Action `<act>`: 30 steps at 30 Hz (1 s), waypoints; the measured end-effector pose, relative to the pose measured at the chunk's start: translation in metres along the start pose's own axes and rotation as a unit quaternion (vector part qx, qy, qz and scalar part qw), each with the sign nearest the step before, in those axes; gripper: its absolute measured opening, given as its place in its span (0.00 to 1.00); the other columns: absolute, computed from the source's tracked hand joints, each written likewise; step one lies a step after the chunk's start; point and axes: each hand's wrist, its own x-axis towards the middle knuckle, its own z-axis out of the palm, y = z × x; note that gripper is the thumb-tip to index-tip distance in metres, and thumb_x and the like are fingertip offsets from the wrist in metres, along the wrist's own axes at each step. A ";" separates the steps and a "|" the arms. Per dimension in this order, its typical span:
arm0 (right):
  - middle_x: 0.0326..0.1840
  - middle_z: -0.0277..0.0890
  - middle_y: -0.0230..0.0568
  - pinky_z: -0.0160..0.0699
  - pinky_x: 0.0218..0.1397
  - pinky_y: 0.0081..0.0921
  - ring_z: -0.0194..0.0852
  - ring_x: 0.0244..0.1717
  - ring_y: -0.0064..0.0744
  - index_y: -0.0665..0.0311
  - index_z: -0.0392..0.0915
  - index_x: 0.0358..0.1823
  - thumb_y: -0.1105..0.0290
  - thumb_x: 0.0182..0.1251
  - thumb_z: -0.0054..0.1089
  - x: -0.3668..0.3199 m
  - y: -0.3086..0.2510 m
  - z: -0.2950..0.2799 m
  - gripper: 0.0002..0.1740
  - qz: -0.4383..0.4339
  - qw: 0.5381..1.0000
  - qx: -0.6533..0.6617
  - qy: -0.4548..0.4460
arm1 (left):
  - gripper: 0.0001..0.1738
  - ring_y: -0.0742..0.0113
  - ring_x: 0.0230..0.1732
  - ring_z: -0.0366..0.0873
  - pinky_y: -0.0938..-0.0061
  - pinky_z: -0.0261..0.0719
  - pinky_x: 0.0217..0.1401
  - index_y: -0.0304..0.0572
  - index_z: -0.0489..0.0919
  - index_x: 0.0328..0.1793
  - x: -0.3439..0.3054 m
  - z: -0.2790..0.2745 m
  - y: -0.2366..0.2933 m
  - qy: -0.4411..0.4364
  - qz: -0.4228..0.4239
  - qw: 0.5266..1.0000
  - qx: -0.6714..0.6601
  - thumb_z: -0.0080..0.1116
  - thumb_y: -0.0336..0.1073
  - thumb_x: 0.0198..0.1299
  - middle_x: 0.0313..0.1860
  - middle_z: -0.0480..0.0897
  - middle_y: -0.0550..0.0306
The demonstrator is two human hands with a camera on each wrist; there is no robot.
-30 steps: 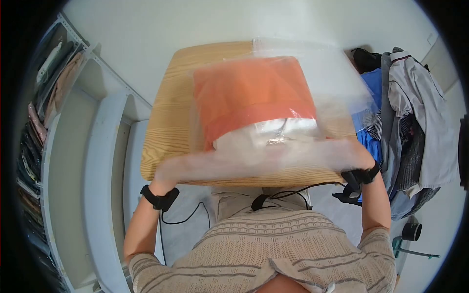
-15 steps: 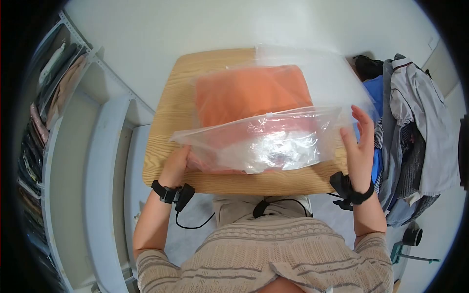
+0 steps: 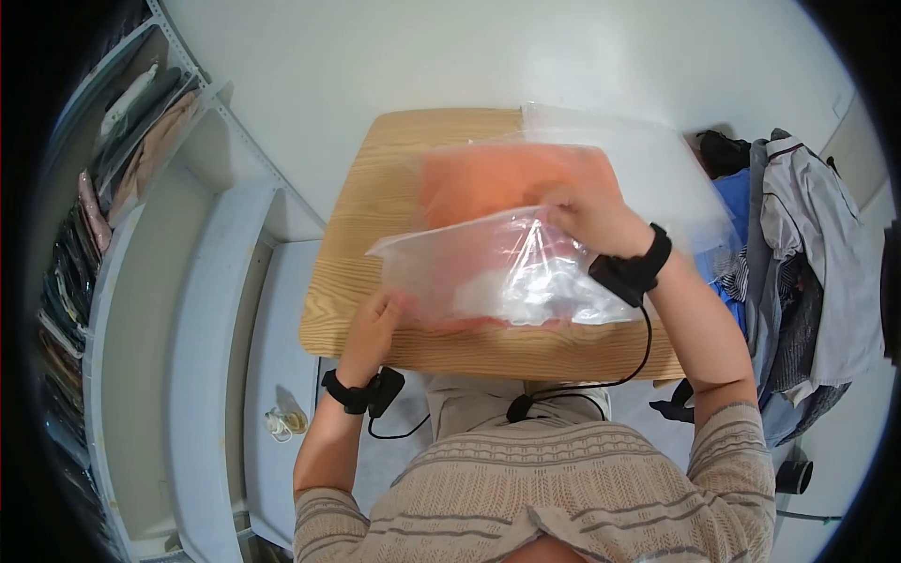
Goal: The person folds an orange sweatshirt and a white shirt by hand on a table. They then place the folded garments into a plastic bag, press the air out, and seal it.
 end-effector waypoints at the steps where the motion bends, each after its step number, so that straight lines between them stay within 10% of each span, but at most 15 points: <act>1: 0.31 0.77 0.43 0.72 0.41 0.30 0.74 0.35 0.40 0.68 0.77 0.33 0.72 0.64 0.55 0.005 0.012 -0.001 0.06 0.009 1.000 0.019 -0.012 | 0.21 0.75 0.40 0.74 0.78 0.71 0.45 0.33 0.79 0.42 -0.003 0.000 0.000 -0.008 0.001 1.000 -0.009 0.42 0.45 0.71 0.38 0.80 0.61; 9: 0.30 0.73 0.40 0.70 0.36 0.26 0.69 0.29 0.30 0.71 0.76 0.35 0.67 0.68 0.53 0.017 0.033 0.004 0.12 0.036 0.999 -0.023 -0.028 | 0.15 0.67 0.46 0.74 0.71 0.69 0.53 0.34 0.77 0.48 0.015 0.008 0.008 0.063 -0.135 0.989 -0.005 0.48 0.39 0.68 0.43 0.79 0.56; 11: 0.30 0.72 0.40 0.69 0.36 0.27 0.69 0.29 0.31 0.71 0.76 0.34 0.68 0.68 0.53 0.021 0.035 0.002 0.11 0.041 0.999 0.001 -0.031 | 0.19 0.53 0.58 0.70 0.62 0.64 0.63 0.34 0.72 0.59 0.007 0.019 0.066 0.243 0.164 0.909 0.297 0.46 0.36 0.66 0.57 0.74 0.45; 16: 0.28 0.69 0.42 0.69 0.37 0.31 0.69 0.32 0.36 0.73 0.72 0.30 0.71 0.64 0.55 0.032 0.053 0.021 0.10 -0.060 0.998 -0.033 0.012 | 0.33 0.45 0.75 0.52 0.56 0.53 0.73 0.35 0.58 0.72 0.048 0.061 0.122 -0.130 0.298 0.857 0.400 0.50 0.40 0.63 0.73 0.57 0.40; 20: 0.38 0.78 0.49 0.75 0.47 0.37 0.77 0.42 0.47 0.67 0.76 0.40 0.71 0.63 0.54 0.010 -0.006 -0.013 0.08 0.189 0.978 0.088 -0.022 | 0.38 0.47 0.77 0.46 0.50 0.50 0.73 0.36 0.54 0.74 0.092 0.085 0.079 -0.133 0.297 0.796 0.510 0.53 0.45 0.62 0.76 0.52 0.41; 22: 0.49 0.76 0.51 0.74 0.54 0.37 0.75 0.52 0.47 0.66 0.73 0.51 0.72 0.63 0.55 -0.023 0.006 -0.023 0.15 -0.054 0.994 0.043 0.089 | 0.42 0.48 0.78 0.43 0.46 0.48 0.73 0.37 0.51 0.76 0.102 0.083 0.069 -0.156 0.270 0.793 0.524 0.53 0.47 0.61 0.77 0.48 0.41; 24: 0.61 0.70 0.52 0.68 0.62 0.38 0.67 0.63 0.48 0.66 0.69 0.58 0.71 0.63 0.56 -0.055 0.002 -0.043 0.21 -0.109 0.992 -0.062 0.032 | 0.42 0.48 0.78 0.42 0.46 0.48 0.73 0.37 0.50 0.76 0.104 0.081 0.067 -0.170 0.257 0.796 0.522 0.53 0.48 0.62 0.77 0.47 0.41; 30: 0.75 0.49 0.51 0.49 0.70 0.58 0.47 0.74 0.53 0.53 0.61 0.70 0.57 0.61 0.59 -0.069 0.035 -0.004 0.35 -0.031 0.948 -0.317 -0.025 | 0.50 0.43 0.78 0.40 0.43 0.44 0.73 0.43 0.52 0.77 0.110 0.073 0.077 -0.170 0.269 0.781 0.538 0.57 0.59 0.54 0.78 0.45 0.42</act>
